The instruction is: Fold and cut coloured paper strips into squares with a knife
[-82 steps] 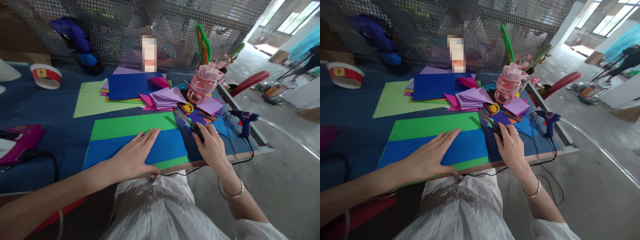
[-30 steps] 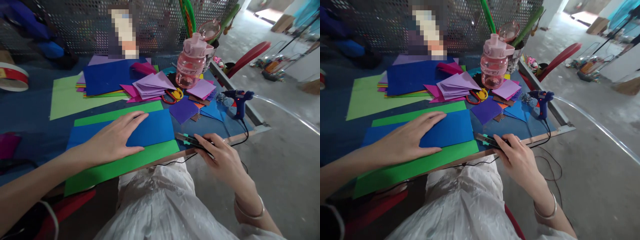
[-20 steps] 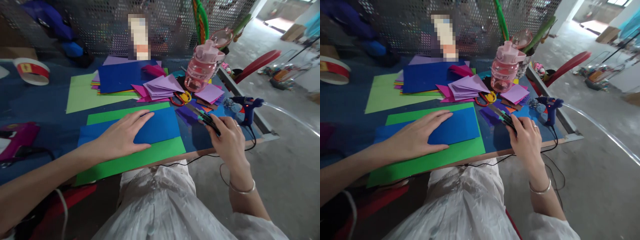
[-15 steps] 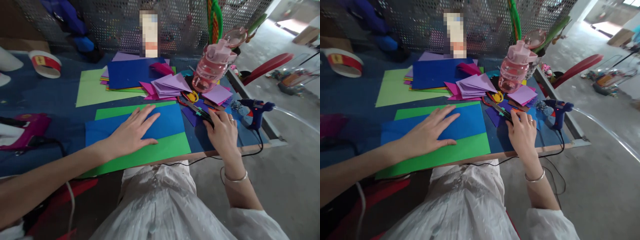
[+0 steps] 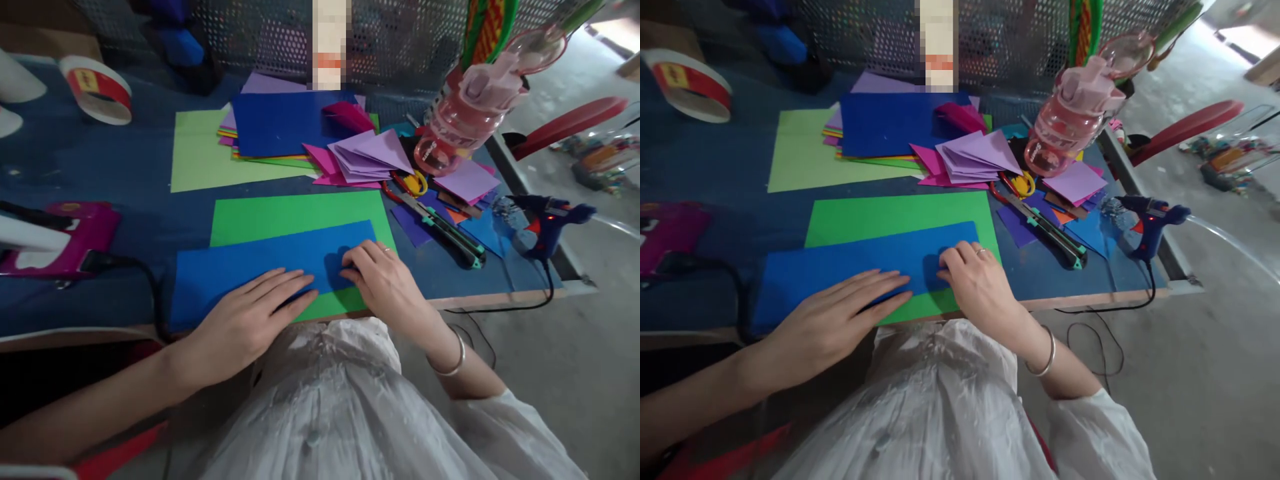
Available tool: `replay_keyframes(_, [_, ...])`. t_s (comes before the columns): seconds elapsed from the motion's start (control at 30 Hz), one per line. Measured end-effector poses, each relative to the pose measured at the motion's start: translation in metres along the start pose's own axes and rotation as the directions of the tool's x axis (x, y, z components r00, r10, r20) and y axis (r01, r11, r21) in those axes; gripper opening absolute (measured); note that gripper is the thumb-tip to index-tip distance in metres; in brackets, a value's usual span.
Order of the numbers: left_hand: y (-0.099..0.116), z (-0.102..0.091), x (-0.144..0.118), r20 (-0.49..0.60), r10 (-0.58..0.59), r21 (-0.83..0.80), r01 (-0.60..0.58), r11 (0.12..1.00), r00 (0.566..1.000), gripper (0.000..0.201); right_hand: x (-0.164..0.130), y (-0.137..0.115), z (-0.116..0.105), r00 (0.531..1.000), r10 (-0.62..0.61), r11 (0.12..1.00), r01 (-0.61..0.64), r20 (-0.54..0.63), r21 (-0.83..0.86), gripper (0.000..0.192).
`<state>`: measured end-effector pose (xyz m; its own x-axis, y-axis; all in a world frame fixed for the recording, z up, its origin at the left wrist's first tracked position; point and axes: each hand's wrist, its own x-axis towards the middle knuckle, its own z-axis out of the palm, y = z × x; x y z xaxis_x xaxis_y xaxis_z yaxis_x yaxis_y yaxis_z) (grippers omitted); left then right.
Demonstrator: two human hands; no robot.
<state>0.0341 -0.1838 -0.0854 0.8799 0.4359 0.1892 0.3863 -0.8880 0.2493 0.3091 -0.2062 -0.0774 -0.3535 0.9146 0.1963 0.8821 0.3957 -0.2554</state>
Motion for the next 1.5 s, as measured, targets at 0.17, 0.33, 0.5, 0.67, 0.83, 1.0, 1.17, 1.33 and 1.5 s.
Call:
replay_keyframes(0.17, [-0.003,0.007,-0.003,-0.041,-0.060,-0.037,0.058,0.998,0.997,0.063,0.005,-0.003,-0.007,0.999,0.034,0.997,-0.036,-0.037,-0.066,0.022])
replay_keyframes(0.33, [0.006,0.013,0.023,-0.055,-0.063,-0.006,0.063,0.998,0.996,0.061,0.007,-0.019,-0.007,0.998,0.052,0.997,-0.050,-0.046,0.054,0.018])
replay_keyframes(0.5, [0.010,0.018,0.019,-0.215,0.002,0.184,0.038,0.982,0.977,0.046,0.015,-0.022,0.000,0.992,0.122,0.974,-0.127,0.039,0.186,0.008])
replay_keyframes(0.67, [0.009,0.017,0.005,-0.312,0.077,0.257,0.006,0.966,0.947,0.033,0.021,-0.031,0.002,0.982,0.175,0.971,-0.183,0.064,0.156,0.011])
replay_keyframes(0.83, [0.009,0.018,0.006,-0.333,0.076,0.233,0.004,0.973,0.940,0.032,0.026,-0.044,0.005,0.975,0.207,0.965,-0.217,0.080,0.145,0.011])
replay_keyframes(1.0, [0.008,0.018,0.006,-0.310,0.083,0.234,-0.008,0.972,0.947,0.037,0.026,-0.041,0.003,0.970,0.232,0.951,-0.243,0.078,0.192,0.014])
replay_keyframes(1.17, [0.006,0.015,0.005,-0.285,0.105,0.232,-0.037,0.972,0.953,0.036,0.021,-0.027,-0.004,0.953,0.285,0.926,-0.301,0.102,0.227,0.014])
replay_keyframes(1.33, [0.005,0.017,0.004,-0.282,0.095,0.212,-0.035,0.977,0.955,0.035,0.017,-0.015,-0.012,0.937,0.329,0.897,-0.348,0.114,0.272,0.017])
replay_keyframes(1.5, [0.004,0.021,0.000,-0.275,0.104,0.218,-0.043,0.975,0.956,0.039,0.017,-0.008,-0.017,0.931,0.336,0.876,-0.365,0.146,0.314,0.019])
